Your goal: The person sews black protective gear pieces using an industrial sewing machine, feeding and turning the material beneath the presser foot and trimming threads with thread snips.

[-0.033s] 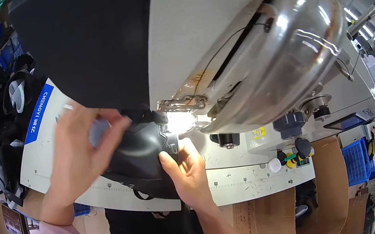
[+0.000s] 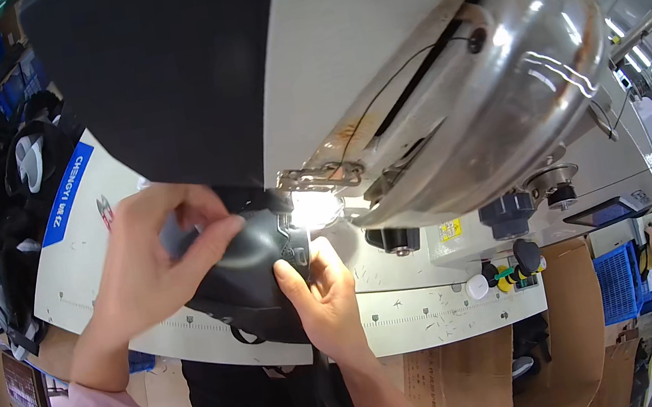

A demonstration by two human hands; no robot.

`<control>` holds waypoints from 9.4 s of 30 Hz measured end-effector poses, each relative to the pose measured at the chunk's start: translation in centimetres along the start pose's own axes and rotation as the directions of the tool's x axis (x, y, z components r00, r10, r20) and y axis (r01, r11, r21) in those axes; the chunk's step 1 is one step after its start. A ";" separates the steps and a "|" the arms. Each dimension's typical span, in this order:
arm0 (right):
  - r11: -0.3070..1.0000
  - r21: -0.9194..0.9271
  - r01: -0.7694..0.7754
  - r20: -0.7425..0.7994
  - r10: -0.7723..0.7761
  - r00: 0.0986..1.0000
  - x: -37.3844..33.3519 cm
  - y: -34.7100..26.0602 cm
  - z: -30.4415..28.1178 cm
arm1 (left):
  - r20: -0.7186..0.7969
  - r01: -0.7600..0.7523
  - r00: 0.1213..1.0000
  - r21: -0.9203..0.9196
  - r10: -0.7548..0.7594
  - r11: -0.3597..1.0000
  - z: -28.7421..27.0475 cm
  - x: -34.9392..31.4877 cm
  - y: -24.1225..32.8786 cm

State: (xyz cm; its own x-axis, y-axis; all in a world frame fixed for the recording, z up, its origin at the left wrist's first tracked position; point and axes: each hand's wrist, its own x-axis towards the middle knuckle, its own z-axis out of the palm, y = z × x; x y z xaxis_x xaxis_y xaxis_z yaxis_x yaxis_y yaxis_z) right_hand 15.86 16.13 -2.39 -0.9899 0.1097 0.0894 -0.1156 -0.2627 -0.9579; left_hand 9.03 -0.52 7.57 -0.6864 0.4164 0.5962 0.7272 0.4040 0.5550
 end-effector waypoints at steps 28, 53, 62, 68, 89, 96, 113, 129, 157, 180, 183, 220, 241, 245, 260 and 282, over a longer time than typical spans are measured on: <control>0.979 -0.199 0.047 -0.255 -0.098 0.962 0.2 1.5 0.7 | 0.438 0.259 0.879 -0.104 -0.189 0.960 3.3 3.5 -2.8; 0.870 -0.461 0.173 -0.268 -0.322 0.908 0.8 1.3 1.8 | 0.581 0.466 0.755 -0.151 -0.303 0.872 3.2 3.4 -4.0; 0.831 -0.533 0.159 -0.248 -0.333 0.910 0.3 0.5 1.3 | 0.624 0.608 0.719 -0.354 -0.305 0.710 3.4 2.7 -6.1; 0.910 -0.398 0.114 -0.251 -0.227 0.941 0.5 0.1 0.7 | 0.602 0.485 0.778 -0.395 -0.179 0.780 3.4 1.5 -8.5; 0.713 -0.662 0.231 -0.183 -0.452 0.873 0.3 -0.7 2.6 | 0.583 0.542 0.753 -0.285 -0.306 0.791 2.1 3.2 -9.1; 0.461 -0.863 0.207 -0.029 -0.454 0.891 0.5 -1.2 2.4 | 0.438 0.505 0.834 -0.356 -0.337 0.786 1.4 2.4 -11.1; 0.730 -0.632 0.259 -0.144 -0.439 0.887 0.6 0.0 0.3 | 0.466 0.502 0.822 -0.324 -0.327 0.802 1.8 1.2 -11.5; 0.929 -0.339 0.148 -0.098 -0.191 0.977 1.0 -0.1 -0.4 | 0.564 0.522 0.782 -0.357 -0.267 0.775 3.3 3.7 -3.6; 0.746 -0.646 0.160 -0.046 -0.248 0.968 -2.0 -1.5 -1.0 | -0.108 -0.021 0.994 -0.057 0.015 0.998 2.4 -0.9 -3.3; 0.740 -0.632 0.233 -0.037 -0.329 0.944 -1.5 -1.0 -1.3 | 0.532 0.304 0.831 -0.190 -0.162 0.934 3.7 2.7 -5.2; 0.713 -0.671 0.202 -0.044 -0.311 0.950 -1.0 -1.2 -1.3 | 0.536 0.359 0.818 -0.196 -0.207 0.912 3.6 3.1 -5.2; 0.772 -0.607 0.190 -0.071 -0.291 0.954 1.6 -1.9 -1.1 | 0.537 0.367 0.823 -0.259 -0.182 0.894 3.5 5.0 -7.7; 0.540 -0.819 0.196 0.153 -0.123 0.981 4.3 -0.1 -10.4 | -0.024 0.008 1.000 -0.173 -0.012 0.985 4.0 -2.9 -3.0; 0.747 -0.661 0.070 0.001 -0.092 0.996 3.7 -1.5 -7.6 | 0.029 0.055 0.998 -0.215 -0.050 0.975 2.9 -1.7 -2.8; 0.845 -0.532 0.050 -0.272 -0.226 0.935 2.3 -1.2 -2.1 | 0.032 -0.135 0.990 -0.120 0.140 0.984 0.4 -3.1 -1.1; 0.946 0.325 0.010 0.045 -0.026 0.999 8.2 4.9 -10.0 | 0.044 -0.235 0.972 0.095 0.231 0.967 6.3 -6.3 -4.0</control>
State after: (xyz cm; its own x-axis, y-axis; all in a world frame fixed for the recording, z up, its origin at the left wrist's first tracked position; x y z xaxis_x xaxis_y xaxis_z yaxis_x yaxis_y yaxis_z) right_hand 8.04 25.32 -9.04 -0.9893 0.0736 0.1259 -0.1455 -0.5587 -0.8165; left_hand 10.35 0.40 -2.09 -0.4993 0.5343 0.6820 0.8636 0.3706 0.3419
